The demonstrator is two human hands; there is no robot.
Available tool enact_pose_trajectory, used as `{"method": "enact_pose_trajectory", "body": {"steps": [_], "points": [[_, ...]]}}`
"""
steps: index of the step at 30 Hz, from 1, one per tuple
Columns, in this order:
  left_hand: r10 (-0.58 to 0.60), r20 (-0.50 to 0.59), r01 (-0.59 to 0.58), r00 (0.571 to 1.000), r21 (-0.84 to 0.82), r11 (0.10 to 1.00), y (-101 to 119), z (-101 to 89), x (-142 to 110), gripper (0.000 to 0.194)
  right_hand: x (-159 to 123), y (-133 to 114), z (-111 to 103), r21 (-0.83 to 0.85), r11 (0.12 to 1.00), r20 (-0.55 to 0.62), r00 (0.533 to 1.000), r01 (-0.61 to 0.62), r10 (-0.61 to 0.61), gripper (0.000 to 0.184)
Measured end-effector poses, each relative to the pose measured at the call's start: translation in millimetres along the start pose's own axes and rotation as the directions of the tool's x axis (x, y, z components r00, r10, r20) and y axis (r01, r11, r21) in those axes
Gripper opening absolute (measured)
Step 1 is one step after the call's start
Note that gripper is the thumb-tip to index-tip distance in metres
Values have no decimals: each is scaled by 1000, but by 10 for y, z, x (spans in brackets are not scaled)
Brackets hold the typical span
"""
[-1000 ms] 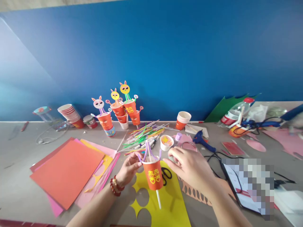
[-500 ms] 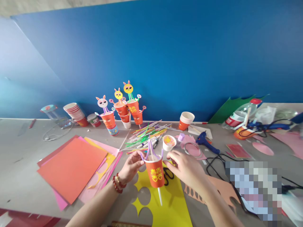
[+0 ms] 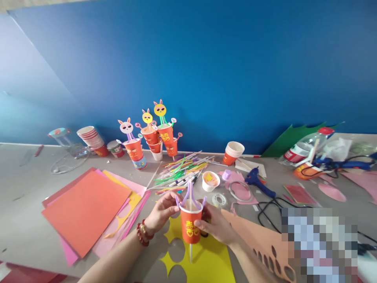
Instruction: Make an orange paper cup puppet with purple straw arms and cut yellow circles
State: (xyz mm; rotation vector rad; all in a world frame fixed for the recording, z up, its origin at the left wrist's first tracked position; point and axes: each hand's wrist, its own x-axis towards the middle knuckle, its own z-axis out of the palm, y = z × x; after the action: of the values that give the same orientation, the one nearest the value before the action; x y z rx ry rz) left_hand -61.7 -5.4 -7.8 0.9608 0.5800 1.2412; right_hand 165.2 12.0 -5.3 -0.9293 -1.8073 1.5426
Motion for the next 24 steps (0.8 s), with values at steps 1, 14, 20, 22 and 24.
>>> {"method": "enact_pose_trajectory", "body": {"steps": [1, 14, 20, 22, 24], "points": [[-1, -2, 1, 1000, -2, 1000, 0, 3, 1, 17, 3, 25, 14, 30, 1000, 2, 1000, 5, -5, 59], [-28, -24, 27, 999, -14, 1000, -33, -5, 2, 19, 1, 69, 34, 138, 990, 6, 1000, 5, -6, 62], [-34, -31, 33, 999, -18, 999, -23, 24, 3, 20, 12, 3, 25, 133, 991, 23, 1000, 14, -17, 56], [-37, -29, 36, 999, -20, 999, -17, 31, 2, 20, 11, -8, 24, 134, 991, 27, 999, 19, -23, 54], [-36, -29, 36, 999, -26, 999, -17, 32, 1, 19, 11, -11, 28, 149, 989, 31, 999, 21, -26, 51]]}}
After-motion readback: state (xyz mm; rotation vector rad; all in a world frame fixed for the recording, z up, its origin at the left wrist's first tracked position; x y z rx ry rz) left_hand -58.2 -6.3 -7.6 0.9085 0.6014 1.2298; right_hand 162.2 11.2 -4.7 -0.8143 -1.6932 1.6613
